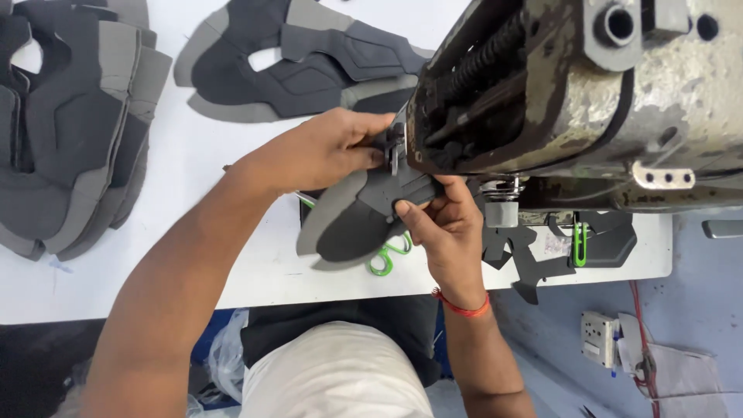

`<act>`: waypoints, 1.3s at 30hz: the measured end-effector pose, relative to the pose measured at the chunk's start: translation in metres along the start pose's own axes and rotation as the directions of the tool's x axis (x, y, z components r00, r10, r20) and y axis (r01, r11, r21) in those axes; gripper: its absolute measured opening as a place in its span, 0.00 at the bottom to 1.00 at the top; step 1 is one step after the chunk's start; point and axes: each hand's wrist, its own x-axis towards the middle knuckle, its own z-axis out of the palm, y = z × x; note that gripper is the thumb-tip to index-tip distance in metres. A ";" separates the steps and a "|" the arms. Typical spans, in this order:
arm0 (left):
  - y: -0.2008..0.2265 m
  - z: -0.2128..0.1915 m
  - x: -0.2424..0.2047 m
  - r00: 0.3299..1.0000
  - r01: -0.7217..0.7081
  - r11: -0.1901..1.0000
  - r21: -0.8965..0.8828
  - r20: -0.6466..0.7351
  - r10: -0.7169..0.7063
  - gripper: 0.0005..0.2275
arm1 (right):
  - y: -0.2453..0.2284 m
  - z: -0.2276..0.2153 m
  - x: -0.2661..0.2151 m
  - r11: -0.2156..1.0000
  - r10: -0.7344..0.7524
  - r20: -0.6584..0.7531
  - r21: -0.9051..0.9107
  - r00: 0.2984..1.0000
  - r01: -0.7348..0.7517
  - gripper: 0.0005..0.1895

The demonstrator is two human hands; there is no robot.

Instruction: The person aligns gray and black material pieces under a sewing machine needle and sews them together. They use green scissors to trim excess material and threads from the stitched edges. The person repeats this process for multiple pieces, handling the materials and tools with both hands.

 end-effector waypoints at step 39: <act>0.001 0.011 -0.028 0.958 0.259 0.938 0.232 -0.182 -0.219 0.23 | 0.007 -0.013 0.007 0.974 -0.056 -0.060 -0.224 0.997 0.041 0.19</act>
